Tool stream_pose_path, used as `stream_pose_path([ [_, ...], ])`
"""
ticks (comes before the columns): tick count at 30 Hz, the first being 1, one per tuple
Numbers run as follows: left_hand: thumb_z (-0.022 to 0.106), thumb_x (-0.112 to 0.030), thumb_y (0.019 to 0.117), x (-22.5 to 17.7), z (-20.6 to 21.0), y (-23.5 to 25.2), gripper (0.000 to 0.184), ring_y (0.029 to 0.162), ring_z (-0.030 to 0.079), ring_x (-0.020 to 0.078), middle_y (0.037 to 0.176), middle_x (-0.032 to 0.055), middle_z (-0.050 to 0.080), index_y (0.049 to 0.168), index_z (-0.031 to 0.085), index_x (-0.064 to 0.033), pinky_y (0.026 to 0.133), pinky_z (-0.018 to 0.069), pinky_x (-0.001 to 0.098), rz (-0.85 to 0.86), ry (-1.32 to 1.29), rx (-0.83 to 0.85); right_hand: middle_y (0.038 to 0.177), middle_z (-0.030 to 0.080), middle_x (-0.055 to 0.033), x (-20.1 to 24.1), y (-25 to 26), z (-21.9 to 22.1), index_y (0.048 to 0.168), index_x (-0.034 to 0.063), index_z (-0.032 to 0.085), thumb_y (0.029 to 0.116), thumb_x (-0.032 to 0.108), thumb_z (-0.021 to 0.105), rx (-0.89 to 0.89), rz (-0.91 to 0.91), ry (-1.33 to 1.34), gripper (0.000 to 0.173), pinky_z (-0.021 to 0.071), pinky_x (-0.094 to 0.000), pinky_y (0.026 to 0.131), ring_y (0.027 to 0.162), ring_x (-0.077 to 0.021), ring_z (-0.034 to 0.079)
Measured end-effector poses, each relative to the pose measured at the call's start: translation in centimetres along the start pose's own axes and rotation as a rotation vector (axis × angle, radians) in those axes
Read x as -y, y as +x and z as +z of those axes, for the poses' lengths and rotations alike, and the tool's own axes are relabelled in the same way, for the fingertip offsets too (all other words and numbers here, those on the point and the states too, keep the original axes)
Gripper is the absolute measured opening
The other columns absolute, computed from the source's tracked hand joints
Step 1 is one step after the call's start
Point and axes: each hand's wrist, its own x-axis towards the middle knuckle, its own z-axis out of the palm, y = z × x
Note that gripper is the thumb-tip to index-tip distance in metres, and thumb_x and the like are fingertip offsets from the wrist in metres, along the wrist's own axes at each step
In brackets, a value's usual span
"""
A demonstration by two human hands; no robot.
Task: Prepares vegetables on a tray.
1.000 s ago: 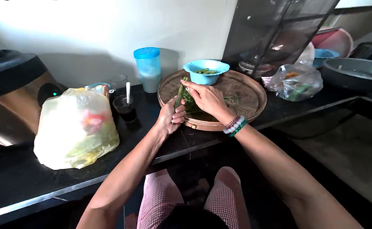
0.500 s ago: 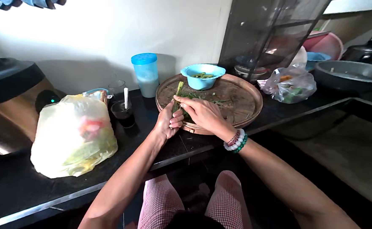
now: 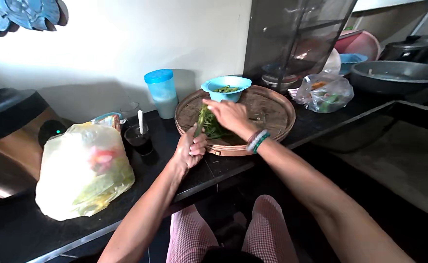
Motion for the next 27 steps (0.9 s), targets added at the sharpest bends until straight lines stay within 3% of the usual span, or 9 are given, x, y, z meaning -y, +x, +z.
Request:
stream_pose_path([
  [2,0.028,-0.047,0.1111,0.0,0.4,-0.1,0.046,0.031,0.033,-0.0009,0.053,-0.0073,0.037,0.096,0.052,-0.0114,0.030,0.0303,0.0111,0.005,0.025,0.022,0.113,0.073,-0.0158,-2.8,1.6,-0.9,0.140,0.0388,0.062,0.1099,0.040,0.040,0.036,0.075,0.009,0.037,0.0489,-0.0682,0.080,0.103,-0.0431,0.068],
  [5,0.031,-0.049,0.1097,-0.2,0.8,0.5,0.043,0.032,0.032,-0.0003,0.053,-0.0071,0.037,0.096,0.051,-0.0134,0.030,0.0299,0.0120,0.057,0.101,-0.005,0.115,0.070,-0.0225,-4.4,1.6,-2.8,0.125,0.0105,0.069,0.1112,0.043,0.036,0.271,0.127,0.007,0.048,0.0469,-0.0686,0.091,0.111,-0.0445,0.065],
  [7,0.030,-0.046,0.1110,0.1,0.7,0.9,0.042,0.035,0.034,0.0009,0.056,-0.0058,0.039,0.097,0.051,-0.0124,0.032,0.0313,0.0129,0.111,0.190,-0.075,0.119,0.068,-0.0257,-4.0,-0.4,-3.4,0.130,0.0059,0.066,0.1112,0.041,0.039,0.269,0.123,0.072,0.048,0.0467,-0.0689,0.091,0.112,-0.0463,0.065],
  [9,0.028,-0.047,0.1116,0.2,0.6,1.2,0.045,0.037,0.039,0.0033,0.059,-0.0031,0.044,0.098,0.051,-0.0101,0.034,0.0343,0.0146,0.151,0.242,-0.143,0.116,0.071,-0.0184,-2.7,-3.3,-3.4,0.140,0.0216,0.062,0.1101,0.044,0.041,0.107,0.039,0.167,0.043,0.0510,-0.0679,0.082,0.102,-0.0429,0.068],
  [12,0.028,-0.046,0.1119,0.3,0.7,1.4,0.046,0.037,0.038,0.0035,0.057,-0.0026,0.043,0.097,0.051,-0.0091,0.034,0.0334,0.0149,0.144,0.238,-0.182,0.123,0.073,-0.0059,-0.5,-4.0,-1.9,0.147,0.0384,0.055,0.1109,0.043,0.037,0.045,-0.071,0.227,0.041,0.0535,-0.0652,0.084,0.104,-0.0336,0.071],
  [15,0.027,-0.047,0.1119,0.5,1.1,1.5,0.049,0.035,0.034,0.0038,0.055,-0.0028,0.041,0.089,0.050,-0.0100,0.032,0.0306,0.0152,0.124,0.211,-0.164,0.104,0.074,-0.0060,1.3,-4.3,-0.6,0.147,0.0456,0.053,0.1100,0.044,0.040,0.052,-0.125,0.108,0.039,0.0545,-0.0563,0.071,0.088,-0.0302,0.071],
  [18,0.025,-0.046,0.1122,0.9,1.3,1.0,0.049,0.034,0.033,0.0025,0.054,-0.0043,0.039,0.089,0.049,-0.0103,0.032,0.0300,0.0142,0.120,0.214,-0.122,0.092,0.072,-0.0076,1.0,-4.2,-0.5,0.145,0.0471,0.054,0.1094,0.043,0.043,-0.011,-0.136,0.018,0.038,0.0519,-0.0523,0.060,0.076,-0.0310,0.069],
  [22,0.026,-0.045,0.1123,1.3,1.3,0.6,0.046,0.034,0.033,0.0009,0.055,-0.0054,0.038,0.094,0.049,-0.0103,0.032,0.0294,0.0128,0.091,0.243,-0.103,0.101,0.075,-0.0112,0.2,-4.4,-2.2,0.142,0.0355,0.062,0.1090,0.036,0.048,-0.042,-0.121,0.107,0.036,0.0516,-0.0589,0.065,0.085,-0.0360,0.070],
  [27,0.022,-0.045,0.1127,1.4,1.7,0.6,0.050,0.038,0.040,0.0047,0.057,-0.0015,0.044,0.099,0.051,-0.0072,0.035,0.0337,0.0156,0.095,0.336,-0.108,0.102,0.071,-0.0143,-2.5,-0.8,-1.3,0.145,0.0478,0.054,0.1100,0.043,0.040,-0.060,0.048,-0.011,0.038,0.0509,-0.0579,0.069,0.087,-0.0370,0.068],
])
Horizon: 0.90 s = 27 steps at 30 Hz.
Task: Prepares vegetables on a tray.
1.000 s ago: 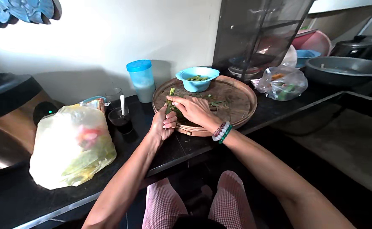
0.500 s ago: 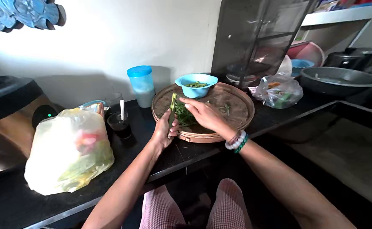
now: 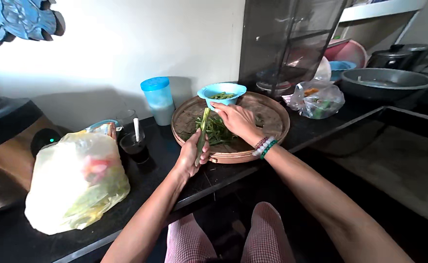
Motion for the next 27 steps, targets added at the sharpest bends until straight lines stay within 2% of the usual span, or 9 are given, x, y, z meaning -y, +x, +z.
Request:
stream_pose_path([
  [3,0.022,-0.046,0.1127,-0.1,-0.3,0.2,0.051,0.039,0.041,0.0041,0.057,-0.0020,0.044,0.100,0.052,-0.0070,0.036,0.0355,0.0150,0.035,-0.010,-0.057,0.103,0.073,-0.0119,1.7,-3.3,-1.6,0.144,0.0369,0.059,0.1096,0.040,0.045,-0.035,-0.110,0.143,0.038,0.0515,-0.0584,0.065,0.085,-0.0357,0.069],
  [5,0.021,-0.047,0.1124,-0.1,-0.3,0.4,0.051,0.038,0.039,0.0040,0.056,-0.0025,0.042,0.099,0.052,-0.0081,0.036,0.0342,0.0153,0.049,0.001,-0.056,0.104,0.075,-0.0057,2.7,-4.3,-1.0,0.145,0.0433,0.057,0.1091,0.041,0.045,-0.011,-0.163,0.127,0.038,0.0542,-0.0558,0.067,0.085,-0.0297,0.071],
  [8,0.020,-0.047,0.1124,0.0,-0.3,0.2,0.051,0.037,0.036,0.0037,0.055,-0.0032,0.041,0.095,0.051,-0.0097,0.035,0.0316,0.0154,0.054,0.017,-0.039,0.089,0.070,-0.0055,2.9,-4.7,0.5,0.147,0.0484,0.053,0.1090,0.044,0.043,0.014,-0.220,0.049,0.039,0.0516,-0.0495,0.059,0.072,-0.0267,0.067],
  [11,0.020,-0.046,0.1126,0.0,-0.4,0.0,0.050,0.037,0.035,0.0032,0.056,-0.0037,0.040,0.095,0.050,-0.0100,0.035,0.0305,0.0149,0.050,0.021,-0.030,0.087,0.069,-0.0062,2.8,-4.4,0.6,0.146,0.0494,0.053,0.1088,0.043,0.044,0.001,-0.205,0.020,0.039,0.0498,-0.0496,0.057,0.071,-0.0281,0.066],
  [15,0.020,-0.044,0.1130,0.0,0.0,-0.3,0.048,0.037,0.035,0.0026,0.056,-0.0043,0.040,0.097,0.050,-0.0096,0.035,0.0304,0.0144,0.017,0.033,-0.028,0.100,0.074,-0.0130,2.8,-4.6,-1.6,0.142,0.0320,0.063,0.1078,0.033,0.052,-0.056,-0.175,0.106,0.036,0.0494,-0.0560,0.059,0.079,-0.0363,0.069],
  [18,0.021,-0.046,0.1126,0.1,0.0,0.1,0.049,0.037,0.036,0.0026,0.057,-0.0042,0.040,0.098,0.051,-0.0095,0.035,0.0313,0.0141,0.003,0.049,-0.016,0.089,0.067,-0.0169,2.0,-3.8,-1.4,0.137,0.0222,0.065,0.1074,0.032,0.053,-0.088,-0.160,0.042,0.033,0.0485,-0.0526,0.057,0.071,-0.0373,0.065],
  [22,0.023,-0.044,0.1129,-0.2,-0.4,-0.4,0.051,0.043,0.042,0.0034,0.061,-0.0022,0.046,0.102,0.057,-0.0069,0.039,0.0362,0.0147,0.003,0.064,0.031,0.104,0.072,-0.0154,-0.9,0.8,-0.2,0.145,0.0452,0.056,0.1098,0.042,0.040,-0.049,-0.023,-0.014,0.038,0.0511,-0.0608,0.070,0.090,-0.0392,0.069],
  [25,0.026,-0.047,0.1118,-0.5,-1.1,0.1,0.054,0.042,0.041,0.0024,0.065,-0.0025,0.049,0.108,0.061,-0.0067,0.038,0.0362,0.0137,-0.016,-0.041,-0.009,0.102,0.073,-0.0144,1.3,-3.6,-2.3,0.141,0.0308,0.063,0.1099,0.037,0.045,-0.051,-0.139,0.155,0.037,0.0515,-0.0603,0.068,0.088,-0.0380,0.069],
  [27,0.027,-0.047,0.1118,-0.7,-0.8,0.3,0.051,0.037,0.035,0.0014,0.062,-0.0035,0.045,0.103,0.059,-0.0085,0.034,0.0317,0.0130,-0.016,-0.083,-0.037,0.102,0.074,-0.0099,3.0,-5.4,-2.3,0.141,0.0342,0.062,0.1091,0.036,0.046,-0.033,-0.193,0.157,0.036,0.0543,-0.0575,0.067,0.084,-0.0329,0.070],
])
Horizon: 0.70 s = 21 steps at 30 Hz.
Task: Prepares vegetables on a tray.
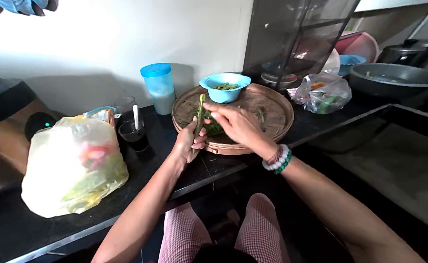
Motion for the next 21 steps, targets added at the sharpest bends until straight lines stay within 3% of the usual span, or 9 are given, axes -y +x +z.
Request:
stream_pose_path([
  [2,0.028,-0.044,0.1124,0.0,0.3,-0.2,0.045,0.035,0.031,0.0009,0.060,-0.0040,0.043,0.090,0.051,-0.0120,0.032,0.0290,0.0125,-0.001,-0.007,-0.007,0.093,0.071,-0.0061,0.3,-0.2,1.8,0.145,0.0466,0.056,0.1089,0.042,0.044,0.046,-0.015,-0.062,0.038,0.0533,-0.0528,0.061,0.076,-0.0285,0.068],
  [4,0.027,-0.042,0.1127,0.0,0.2,-0.4,0.041,0.035,0.030,0.0003,0.060,-0.0046,0.041,0.094,0.050,-0.0130,0.032,0.0287,0.0121,0.000,-0.003,0.012,0.088,0.068,-0.0061,0.0,0.0,2.8,0.147,0.0501,0.052,0.1091,0.043,0.043,0.059,-0.012,-0.101,0.039,0.0506,-0.0497,0.057,0.071,-0.0275,0.066],
  [6,0.026,-0.041,0.1130,0.2,0.1,-0.7,0.042,0.035,0.031,-0.0006,0.058,-0.0057,0.040,0.106,0.054,-0.0105,0.033,0.0292,0.0114,-0.018,0.007,0.050,0.091,0.070,-0.0101,-0.3,0.2,2.2,0.147,0.0442,0.055,0.1090,0.039,0.046,0.053,0.019,-0.074,0.039,0.0504,-0.0530,0.058,0.074,-0.0318,0.067],
  [9,0.024,-0.042,0.1129,0.5,0.0,-0.7,0.047,0.033,0.033,-0.0014,0.055,-0.0067,0.038,0.111,0.056,-0.0072,0.032,0.0297,0.0109,-0.091,-0.033,0.100,0.102,0.074,-0.0141,-1.4,0.3,0.8,0.145,0.0321,0.060,0.1090,0.039,0.047,0.000,0.077,0.015,0.039,0.0513,-0.0585,0.064,0.082,-0.0372,0.069],
  [13,0.025,-0.047,0.1118,0.4,-0.2,-0.5,0.051,0.033,0.033,-0.0005,0.054,-0.0063,0.037,0.115,0.057,-0.0084,0.031,0.0303,0.0116,-0.092,-0.089,0.193,0.094,0.072,-0.0163,-3.5,0.4,0.2,0.137,0.0244,0.064,0.1096,0.041,0.044,-0.026,0.148,-0.009,0.037,0.0520,-0.0595,0.064,0.080,-0.0394,0.069],
  [18,0.025,-0.045,0.1123,0.1,0.4,-0.4,0.047,0.036,0.033,0.0005,0.058,-0.0049,0.041,0.100,0.054,-0.0107,0.033,0.0305,0.0124,-0.029,0.003,0.075,0.109,0.075,-0.0066,-1.0,-0.2,0.7,0.144,0.0379,0.059,0.1101,0.037,0.043,0.034,0.035,0.043,0.038,0.0551,-0.0588,0.072,0.088,-0.0306,0.072],
  [21,0.025,-0.047,0.1118,0.0,0.2,-0.5,0.048,0.034,0.030,0.0002,0.057,-0.0057,0.039,0.092,0.052,-0.0129,0.032,0.0282,0.0122,-0.051,0.011,0.092,0.093,0.073,-0.0045,-0.5,-0.4,2.4,0.146,0.0487,0.053,0.1095,0.042,0.042,0.065,-0.001,-0.042,0.039,0.0530,-0.0528,0.061,0.077,-0.0275,0.069],
])
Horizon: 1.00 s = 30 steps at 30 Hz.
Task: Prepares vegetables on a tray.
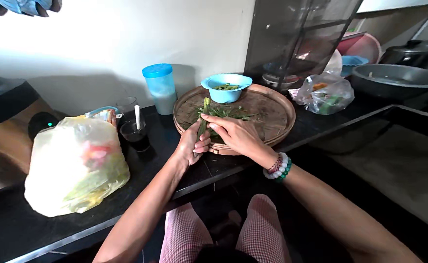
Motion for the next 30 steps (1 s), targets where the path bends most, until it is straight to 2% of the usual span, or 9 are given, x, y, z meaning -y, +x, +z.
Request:
stream_pose_path([
  [10,0.024,-0.043,0.1125,0.0,0.0,0.3,0.044,0.032,0.032,-0.0015,0.055,-0.0071,0.037,0.101,0.051,-0.0106,0.031,0.0296,0.0109,-0.072,-0.087,0.042,0.101,0.074,-0.0126,-1.0,1.1,-0.9,0.143,0.0351,0.061,0.1090,0.039,0.046,-0.069,0.043,0.030,0.037,0.0504,-0.0573,0.062,0.082,-0.0359,0.069],
  [14,0.027,-0.048,0.1113,-0.1,-0.3,-0.2,0.047,0.032,0.032,-0.0013,0.054,-0.0073,0.036,0.100,0.053,-0.0112,0.031,0.0303,0.0108,-0.107,-0.135,0.134,0.106,0.071,-0.0192,-4.5,4.4,-1.0,0.142,0.0369,0.060,0.1099,0.039,0.041,0.002,0.244,-0.152,0.038,0.0507,-0.0626,0.071,0.093,-0.0431,0.069],
  [15,0.027,-0.048,0.1113,-0.3,-0.4,-0.2,0.047,0.033,0.033,-0.0009,0.054,-0.0067,0.037,0.100,0.053,-0.0106,0.031,0.0304,0.0111,-0.082,-0.121,0.138,0.111,0.072,-0.0197,-5.8,5.3,-1.2,0.139,0.0330,0.064,0.1100,0.042,0.039,0.065,0.306,-0.149,0.039,0.0507,-0.0658,0.078,0.100,-0.0442,0.069],
  [17,0.028,-0.047,0.1111,-0.4,-0.7,-0.1,0.045,0.034,0.033,-0.0003,0.057,-0.0059,0.039,0.100,0.052,-0.0115,0.032,0.0303,0.0114,-0.025,-0.075,0.103,0.115,0.069,-0.0257,-7.3,5.6,-1.8,0.124,0.0075,0.069,0.1101,0.050,0.034,0.256,0.386,-0.077,0.057,0.0466,-0.0700,0.092,0.112,-0.0469,0.064],
  [18,0.028,-0.046,0.1112,-0.4,-0.6,0.0,0.043,0.035,0.034,0.0002,0.058,-0.0053,0.041,0.101,0.053,-0.0113,0.032,0.0306,0.0118,-0.001,-0.047,0.060,0.117,0.067,-0.0280,-7.4,5.0,-1.9,0.126,0.0013,0.065,0.1100,0.050,0.034,0.288,0.389,-0.029,0.060,0.0456,-0.0708,0.093,0.114,-0.0480,0.063],
  [19,0.028,-0.046,0.1116,-0.5,-0.4,0.3,0.044,0.036,0.034,0.0007,0.060,-0.0047,0.042,0.102,0.053,-0.0109,0.033,0.0310,0.0122,0.021,-0.010,0.013,0.117,0.066,-0.0286,-6.8,4.0,-2.3,0.133,0.0023,0.060,0.1104,0.048,0.035,0.246,0.351,0.025,0.057,0.0465,-0.0716,0.089,0.111,-0.0494,0.064],
  [22,0.023,-0.048,0.1119,-0.1,0.1,0.8,0.049,0.037,0.035,0.0022,0.060,-0.0038,0.042,0.104,0.053,-0.0104,0.034,0.0311,0.0138,0.054,0.037,-0.058,0.130,0.067,-0.0189,-2.3,1.8,-4.2,0.155,0.0257,0.045,0.1120,0.039,0.036,0.152,0.195,0.125,0.047,0.0484,-0.0707,0.088,0.111,-0.0448,0.066],
  [28,0.024,-0.048,0.1115,-0.1,0.1,0.4,0.050,0.034,0.030,0.0020,0.057,-0.0045,0.040,0.087,0.051,-0.0133,0.032,0.0278,0.0137,0.033,-0.001,-0.059,0.096,0.071,-0.0085,0.9,0.1,0.2,0.150,0.0444,0.050,0.1106,0.041,0.039,0.043,0.013,-0.065,0.041,0.0533,-0.0528,0.063,0.078,-0.0308,0.069],
  [30,0.023,-0.047,0.1118,0.1,0.0,0.0,0.048,0.034,0.030,0.0009,0.057,-0.0053,0.039,0.094,0.051,-0.0128,0.031,0.0281,0.0130,0.018,0.007,-0.020,0.092,0.070,-0.0111,0.7,0.0,-0.2,0.150,0.0422,0.051,0.1101,0.039,0.043,0.022,0.027,-0.079,0.041,0.0515,-0.0533,0.059,0.074,-0.0330,0.067],
])
